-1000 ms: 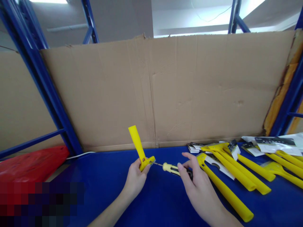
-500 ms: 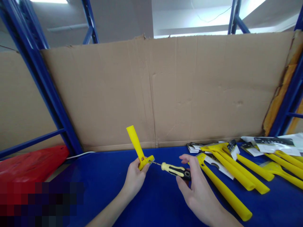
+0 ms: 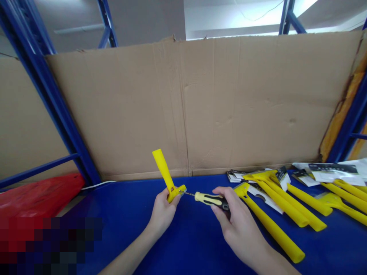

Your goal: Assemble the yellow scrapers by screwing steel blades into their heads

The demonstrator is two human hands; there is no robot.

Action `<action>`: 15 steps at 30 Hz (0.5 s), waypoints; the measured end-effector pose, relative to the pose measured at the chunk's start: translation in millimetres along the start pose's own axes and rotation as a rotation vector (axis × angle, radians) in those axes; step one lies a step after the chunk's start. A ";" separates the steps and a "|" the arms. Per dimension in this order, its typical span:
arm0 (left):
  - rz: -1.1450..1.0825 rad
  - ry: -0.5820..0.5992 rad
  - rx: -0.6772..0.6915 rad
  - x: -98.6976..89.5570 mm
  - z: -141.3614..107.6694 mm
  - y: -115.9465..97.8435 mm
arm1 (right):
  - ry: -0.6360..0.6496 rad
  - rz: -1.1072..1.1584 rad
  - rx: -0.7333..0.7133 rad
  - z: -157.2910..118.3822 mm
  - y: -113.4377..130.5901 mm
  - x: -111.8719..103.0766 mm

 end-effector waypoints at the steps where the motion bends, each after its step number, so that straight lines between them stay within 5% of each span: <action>1: 0.003 0.006 0.008 0.4 0.1 -0.6 | 0.023 -0.001 0.030 0.4 -1.3 1.2; 9: -0.013 0.042 0.011 3.7 1.2 3.5 | -0.074 0.024 -0.024 0.7 2.3 -9.7; 15: 0.026 0.047 0.047 5.4 -1.8 -3.1 | -0.121 -0.005 0.086 2.2 -2.7 -18.2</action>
Point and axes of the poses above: each hand's wrist, its own z-axis towards the middle knuckle, its own x-axis out of the palm, y = z × x, the point moved 8 cm from there along z, towards the middle knuckle, and after that the axes turned 9 degrees about y, right-handed, at the moved point
